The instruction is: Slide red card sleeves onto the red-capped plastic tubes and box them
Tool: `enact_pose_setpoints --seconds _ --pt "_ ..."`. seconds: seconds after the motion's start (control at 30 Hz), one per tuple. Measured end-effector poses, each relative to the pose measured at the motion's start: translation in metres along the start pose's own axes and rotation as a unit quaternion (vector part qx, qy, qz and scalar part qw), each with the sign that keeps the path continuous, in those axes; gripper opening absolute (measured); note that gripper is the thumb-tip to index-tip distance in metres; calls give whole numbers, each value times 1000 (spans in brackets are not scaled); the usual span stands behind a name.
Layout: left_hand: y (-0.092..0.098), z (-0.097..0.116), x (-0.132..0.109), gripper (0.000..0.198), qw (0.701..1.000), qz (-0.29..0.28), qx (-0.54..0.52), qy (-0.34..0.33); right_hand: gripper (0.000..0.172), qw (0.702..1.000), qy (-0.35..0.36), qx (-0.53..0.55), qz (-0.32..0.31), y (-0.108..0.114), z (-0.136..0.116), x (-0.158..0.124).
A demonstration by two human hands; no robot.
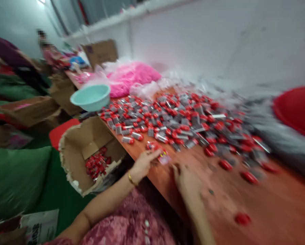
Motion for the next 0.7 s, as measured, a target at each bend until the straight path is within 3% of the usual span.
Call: enact_pose_setpoints --seconds 0.1,0.17,0.23,0.3,0.4,0.5,0.6,0.7 --pt "9 1 4 44 1000 -1 -6 25 23 993 13 -81 -84 -38 26 17" --pt "14 0 7 36 999 -2 -15 44 23 988 44 -101 -110 -54 51 14" --pt "18 -2 8 31 998 4 -21 58 25 992 23 -95 -78 -51 68 3" --pt "21 -3 7 28 998 9 -26 64 34 994 -55 -92 -31 -40 75 -6" --pt "21 -5 5 26 997 8 -29 66 46 974 -193 -121 -11 -31 69 -5" --pt "21 -5 4 26 997 12 -32 68 52 941 -271 -191 -70 -40 55 13" --pt "24 -3 3 25 997 25 -39 68 49 924 -258 -256 -119 -54 44 30" --pt "29 -1 5 22 996 30 -45 66 39 924 -227 -280 -127 -62 42 34"
Point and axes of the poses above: each hand's wrist, its own x-axis towards the middle knuckle, its own y-axis out of the back of the hand, z = x × y, the point moved 4 cm from there along x, towards the middle knuckle, and after that the axes turned 5 degrees about y, right-handed, at the moved point
